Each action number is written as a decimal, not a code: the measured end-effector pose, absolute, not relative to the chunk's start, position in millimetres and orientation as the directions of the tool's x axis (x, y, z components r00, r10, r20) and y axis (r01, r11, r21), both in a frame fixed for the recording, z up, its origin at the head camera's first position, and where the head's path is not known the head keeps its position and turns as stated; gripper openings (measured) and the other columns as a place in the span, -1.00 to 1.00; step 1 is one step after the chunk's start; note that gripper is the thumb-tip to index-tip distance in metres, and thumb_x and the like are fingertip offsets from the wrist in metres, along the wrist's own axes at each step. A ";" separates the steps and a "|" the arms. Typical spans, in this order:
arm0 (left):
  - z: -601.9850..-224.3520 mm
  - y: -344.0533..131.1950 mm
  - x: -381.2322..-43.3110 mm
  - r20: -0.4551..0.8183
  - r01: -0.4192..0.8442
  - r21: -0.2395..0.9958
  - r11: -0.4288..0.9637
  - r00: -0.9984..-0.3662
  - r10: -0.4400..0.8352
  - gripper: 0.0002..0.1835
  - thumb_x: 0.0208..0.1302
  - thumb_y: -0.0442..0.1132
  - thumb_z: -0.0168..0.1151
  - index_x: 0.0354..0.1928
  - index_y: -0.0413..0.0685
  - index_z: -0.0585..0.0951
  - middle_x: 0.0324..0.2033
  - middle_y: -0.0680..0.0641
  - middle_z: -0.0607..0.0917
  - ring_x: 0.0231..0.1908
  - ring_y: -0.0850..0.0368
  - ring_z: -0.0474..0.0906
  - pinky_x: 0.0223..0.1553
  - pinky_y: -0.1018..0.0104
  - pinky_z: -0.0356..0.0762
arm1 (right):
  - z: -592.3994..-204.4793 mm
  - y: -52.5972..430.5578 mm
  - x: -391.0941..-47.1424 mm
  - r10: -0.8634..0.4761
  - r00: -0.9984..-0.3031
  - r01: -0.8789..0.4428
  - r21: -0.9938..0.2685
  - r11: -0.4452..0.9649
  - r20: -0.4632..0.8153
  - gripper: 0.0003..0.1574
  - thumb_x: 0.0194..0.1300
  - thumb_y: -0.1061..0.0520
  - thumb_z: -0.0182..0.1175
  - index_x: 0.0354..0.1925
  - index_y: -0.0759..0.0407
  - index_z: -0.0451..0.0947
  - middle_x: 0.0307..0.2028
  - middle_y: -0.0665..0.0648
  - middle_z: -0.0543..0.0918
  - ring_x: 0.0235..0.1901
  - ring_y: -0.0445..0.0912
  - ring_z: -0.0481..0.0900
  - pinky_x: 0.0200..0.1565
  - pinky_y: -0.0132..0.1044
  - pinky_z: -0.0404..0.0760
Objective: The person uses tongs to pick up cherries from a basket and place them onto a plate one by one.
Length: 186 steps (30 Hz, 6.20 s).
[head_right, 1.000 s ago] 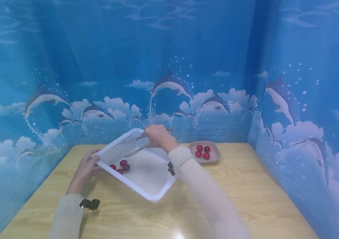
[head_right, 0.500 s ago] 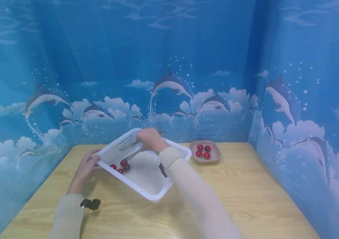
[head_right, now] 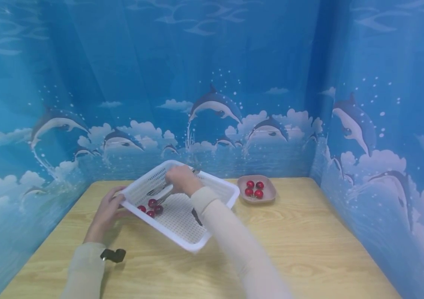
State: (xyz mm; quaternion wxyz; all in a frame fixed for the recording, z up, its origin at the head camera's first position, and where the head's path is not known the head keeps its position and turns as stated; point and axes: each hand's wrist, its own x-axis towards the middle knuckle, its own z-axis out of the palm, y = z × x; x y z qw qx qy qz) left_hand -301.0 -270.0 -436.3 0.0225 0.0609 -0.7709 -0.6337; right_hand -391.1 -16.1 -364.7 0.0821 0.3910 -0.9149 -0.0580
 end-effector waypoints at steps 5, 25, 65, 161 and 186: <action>-437.0 -269.9 -300.9 -0.041 -0.063 0.980 0.189 -0.992 -0.118 -0.40 0.58 -0.17 -0.17 0.59 -0.03 0.16 0.42 -0.43 0.31 0.35 -0.35 0.42 0.29 -0.17 0.65 | -372.9 -20.8 -391.8 -0.724 -0.680 -0.700 0.194 0.687 0.115 -0.64 0.16 -0.08 0.52 -0.06 -0.07 0.79 -0.09 -0.07 0.82 -0.08 -0.15 0.74 0.09 -0.28 0.77; -436.4 -270.5 -301.9 -0.036 -0.059 0.979 0.196 -0.992 -0.122 -0.40 0.55 -0.18 -0.15 0.58 -0.03 0.18 0.41 -0.42 0.35 0.32 -0.32 0.45 0.28 -0.16 0.67 | -349.0 -12.2 -382.6 -0.756 -0.641 -0.717 0.246 0.652 0.135 -0.63 0.25 -0.09 0.45 0.02 -0.09 0.76 -0.02 -0.04 0.81 -0.06 -0.11 0.75 -0.02 -0.22 0.82; -439.3 -271.8 -303.6 -0.053 -0.074 0.980 0.186 -0.992 -0.115 -0.39 0.55 -0.17 -0.17 0.60 0.00 0.15 0.41 -0.41 0.33 0.32 -0.29 0.46 0.31 -0.17 0.64 | -337.3 92.1 -339.0 -0.754 -0.408 -0.804 0.189 0.564 0.515 -0.61 0.21 -0.01 0.50 0.02 -0.03 0.76 -0.16 -0.01 0.78 -0.22 -0.13 0.67 -0.36 -0.41 0.67; -436.9 -270.2 -299.5 -0.038 -0.062 0.978 0.201 -0.992 -0.121 -0.39 0.57 -0.16 -0.14 0.60 0.00 0.16 0.39 -0.42 0.37 0.33 -0.35 0.45 0.30 -0.15 0.65 | -366.5 201.1 -296.1 -0.519 -0.365 -0.763 0.070 0.642 0.773 -0.60 -0.05 0.17 0.63 -0.16 0.08 0.81 -0.24 0.07 0.81 -0.41 -0.13 0.58 -0.55 -0.38 0.56; -436.2 -269.8 -299.7 -0.064 -0.088 0.977 0.197 -0.990 -0.123 -0.38 0.57 -0.16 -0.18 0.61 0.00 0.13 0.45 -0.41 0.31 0.39 -0.37 0.39 0.32 -0.17 0.62 | -365.4 247.7 -303.2 -0.392 -0.417 -0.645 0.037 0.763 0.820 -0.57 -0.11 0.18 0.66 -0.17 0.13 0.82 -0.28 0.15 0.81 -0.33 0.02 0.69 -0.53 -0.16 0.73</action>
